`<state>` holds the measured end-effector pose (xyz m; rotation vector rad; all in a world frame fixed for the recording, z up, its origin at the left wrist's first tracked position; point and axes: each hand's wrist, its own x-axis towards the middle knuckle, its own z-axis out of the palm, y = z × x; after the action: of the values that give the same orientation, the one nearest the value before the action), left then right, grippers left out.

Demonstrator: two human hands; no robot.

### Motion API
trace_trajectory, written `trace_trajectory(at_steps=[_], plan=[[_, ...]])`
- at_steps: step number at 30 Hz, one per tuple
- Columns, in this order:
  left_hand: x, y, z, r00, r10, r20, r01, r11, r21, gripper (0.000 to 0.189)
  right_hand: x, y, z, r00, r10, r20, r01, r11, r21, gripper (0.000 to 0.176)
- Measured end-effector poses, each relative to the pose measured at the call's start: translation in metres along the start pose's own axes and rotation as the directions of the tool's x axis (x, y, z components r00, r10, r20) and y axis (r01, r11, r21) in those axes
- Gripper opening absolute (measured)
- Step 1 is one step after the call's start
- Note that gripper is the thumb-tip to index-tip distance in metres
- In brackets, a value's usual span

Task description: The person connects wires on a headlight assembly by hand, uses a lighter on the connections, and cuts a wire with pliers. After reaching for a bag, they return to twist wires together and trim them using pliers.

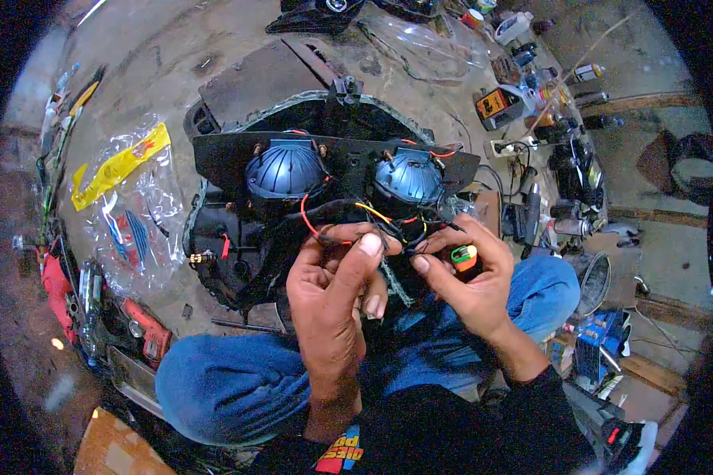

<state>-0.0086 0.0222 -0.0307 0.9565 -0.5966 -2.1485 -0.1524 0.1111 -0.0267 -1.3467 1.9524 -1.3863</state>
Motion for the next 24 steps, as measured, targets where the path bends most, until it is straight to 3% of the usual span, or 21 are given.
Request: trace_trajectory(at_steps=[3,11,13,16,17,20,24], plan=[[-0.002,0.001,0.003,1.0,-0.005,-0.006,0.005,0.999,-0.032,0.024,-0.003,0.001,0.004,0.996,0.07,-0.048,-0.067,0.996,0.059,0.015],[-0.004,0.001,0.011,0.999,-0.046,-0.013,0.043,0.982,-0.182,0.022,-0.002,0.007,0.007,0.992,0.087,-0.09,-0.073,0.987,0.143,0.015],[-0.007,0.003,0.017,0.998,-0.042,-0.04,0.034,0.98,-0.198,0.022,-0.013,0.012,0.0,0.995,0.102,-0.001,-0.101,0.99,0.095,0.043],[-0.008,-0.004,0.018,0.997,0.059,-0.043,-0.067,0.979,-0.194,0.021,-0.009,0.015,-0.002,1.0,0.004,0.015,-0.005,0.996,0.09,0.033],[-0.007,-0.005,0.018,0.996,0.077,-0.036,-0.082,0.977,-0.199,0.021,-0.009,0.01,0.0,0.996,0.086,-0.014,-0.083,0.989,0.12,0.025],[-0.007,-0.007,0.02,0.994,0.094,-0.048,-0.102,0.97,-0.221,0.022,-0.008,0.002,-0.001,0.985,0.169,-0.024,-0.165,0.977,0.138,0.022],[-0.008,-0.006,0.022,0.997,0.072,-0.037,-0.08,0.958,-0.275,0.022,-0.006,0.01,-0.003,0.995,0.078,-0.06,-0.071,0.992,0.104,0.017]])
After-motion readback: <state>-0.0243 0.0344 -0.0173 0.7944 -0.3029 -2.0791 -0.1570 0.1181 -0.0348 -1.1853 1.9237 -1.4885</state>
